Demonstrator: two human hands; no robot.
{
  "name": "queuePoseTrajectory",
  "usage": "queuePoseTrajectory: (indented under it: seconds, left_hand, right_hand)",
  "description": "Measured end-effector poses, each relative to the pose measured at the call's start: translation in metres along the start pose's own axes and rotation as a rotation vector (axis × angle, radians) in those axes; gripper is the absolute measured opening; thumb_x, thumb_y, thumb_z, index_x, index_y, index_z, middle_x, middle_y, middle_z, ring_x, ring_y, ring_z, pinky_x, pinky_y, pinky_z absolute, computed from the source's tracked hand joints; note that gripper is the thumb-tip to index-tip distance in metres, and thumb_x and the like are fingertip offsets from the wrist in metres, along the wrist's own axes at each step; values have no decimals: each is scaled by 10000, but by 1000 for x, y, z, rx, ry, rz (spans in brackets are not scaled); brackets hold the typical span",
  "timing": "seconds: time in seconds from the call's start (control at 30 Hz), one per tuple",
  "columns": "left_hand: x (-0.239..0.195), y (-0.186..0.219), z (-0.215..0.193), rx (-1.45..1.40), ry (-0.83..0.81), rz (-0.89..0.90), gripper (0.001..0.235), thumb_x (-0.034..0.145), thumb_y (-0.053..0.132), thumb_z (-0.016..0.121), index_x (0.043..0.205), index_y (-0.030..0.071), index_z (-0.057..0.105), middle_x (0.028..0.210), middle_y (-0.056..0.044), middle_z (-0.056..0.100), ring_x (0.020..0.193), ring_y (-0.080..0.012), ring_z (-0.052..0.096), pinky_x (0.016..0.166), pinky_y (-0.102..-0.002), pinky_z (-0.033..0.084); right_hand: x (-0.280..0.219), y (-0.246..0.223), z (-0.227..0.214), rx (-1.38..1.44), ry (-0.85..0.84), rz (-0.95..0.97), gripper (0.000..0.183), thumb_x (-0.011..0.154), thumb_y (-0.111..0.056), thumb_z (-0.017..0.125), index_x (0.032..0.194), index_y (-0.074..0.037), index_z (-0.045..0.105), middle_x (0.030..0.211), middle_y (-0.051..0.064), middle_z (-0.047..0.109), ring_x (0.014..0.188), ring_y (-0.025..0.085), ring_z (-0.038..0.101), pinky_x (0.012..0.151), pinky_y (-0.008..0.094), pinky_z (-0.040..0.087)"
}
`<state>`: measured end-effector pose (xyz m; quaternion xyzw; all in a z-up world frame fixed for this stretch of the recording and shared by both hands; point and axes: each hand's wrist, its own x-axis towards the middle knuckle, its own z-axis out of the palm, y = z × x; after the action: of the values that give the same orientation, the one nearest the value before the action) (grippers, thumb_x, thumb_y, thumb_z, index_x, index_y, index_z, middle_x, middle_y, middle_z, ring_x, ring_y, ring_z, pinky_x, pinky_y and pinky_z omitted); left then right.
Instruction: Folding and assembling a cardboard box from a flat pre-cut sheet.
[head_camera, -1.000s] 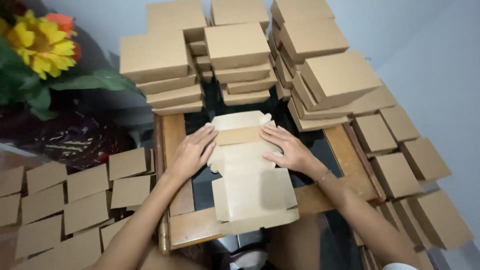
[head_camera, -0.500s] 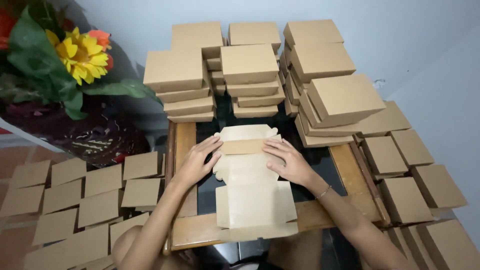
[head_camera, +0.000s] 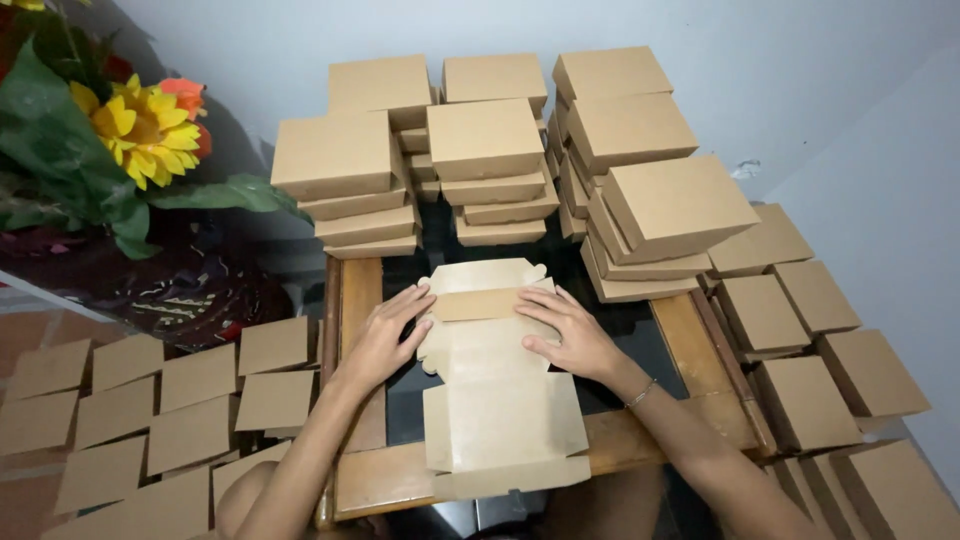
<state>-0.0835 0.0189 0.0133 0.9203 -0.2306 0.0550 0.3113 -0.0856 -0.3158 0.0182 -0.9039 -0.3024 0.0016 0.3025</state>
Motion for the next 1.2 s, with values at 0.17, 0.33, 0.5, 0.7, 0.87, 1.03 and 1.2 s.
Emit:
queuePoseTrajectory:
  seconds: [0.17, 0.33, 0.5, 0.7, 0.87, 1.03, 1.2]
  left_hand:
    - [0, 0, 4, 16, 7, 0, 389, 992, 265, 612, 1368, 170, 649, 1445, -93, 618, 1373, -301, 537, 1100, -465, 443]
    - [-1, 0, 4, 24, 30, 10, 385, 988, 271, 623, 1360, 176, 656, 1431, -96, 628, 1358, -302, 549, 1093, -459, 451]
    - [-2, 6, -3, -17, -2, -36, 382, 989, 262, 627, 1359, 176, 659, 1444, -87, 621, 1363, -290, 550, 1090, -465, 456]
    - [-3, -2, -2, 23, 9, -25, 373, 984, 273, 631, 1348, 197, 666, 1429, -64, 635, 1341, -265, 573, 1054, -448, 480]
    - [-4, 3, -7, -10, -26, -53, 374, 990, 246, 619, 1353, 167, 660, 1447, -78, 620, 1354, -273, 560, 1056, -456, 474]
    - [-2, 1, -6, -18, 1, -49, 369, 988, 239, 621, 1347, 166, 667, 1435, -75, 631, 1338, -264, 576, 1051, -451, 478]
    - [-2, -2, -4, 65, 27, -6, 340, 980, 277, 639, 1299, 174, 693, 1375, -61, 669, 1285, -260, 609, 987, -419, 504]
  right_hand:
    - [1, 2, 2, -5, 1, 8, 501, 948, -471, 661, 1334, -151, 654, 1463, 76, 581, 1426, 312, 474, 1226, 582, 233]
    - [1, 0, 0, -5, -6, 10, 504, 950, -469, 664, 1328, -137, 654, 1457, 93, 583, 1418, 325, 480, 1226, 587, 234]
    - [1, -4, -1, 11, -3, 25, 485, 958, -472, 649, 1315, -143, 662, 1448, 87, 589, 1420, 316, 480, 1233, 601, 214]
    - [1, -5, 1, -12, 34, -2, 471, 948, -447, 668, 1286, -119, 680, 1417, 116, 613, 1392, 337, 508, 1217, 609, 244]
    - [0, 0, 6, -16, 28, 26, 455, 952, -454, 655, 1308, -172, 673, 1436, 62, 601, 1397, 299, 507, 1225, 587, 246]
    - [4, 3, 5, -32, 40, 19, 455, 931, -437, 676, 1312, -188, 673, 1436, 49, 602, 1389, 290, 514, 1221, 585, 263]
    - [1, -1, 3, 15, 22, 26, 440, 961, -433, 646, 1306, -160, 671, 1439, 66, 604, 1405, 297, 502, 1219, 586, 261]
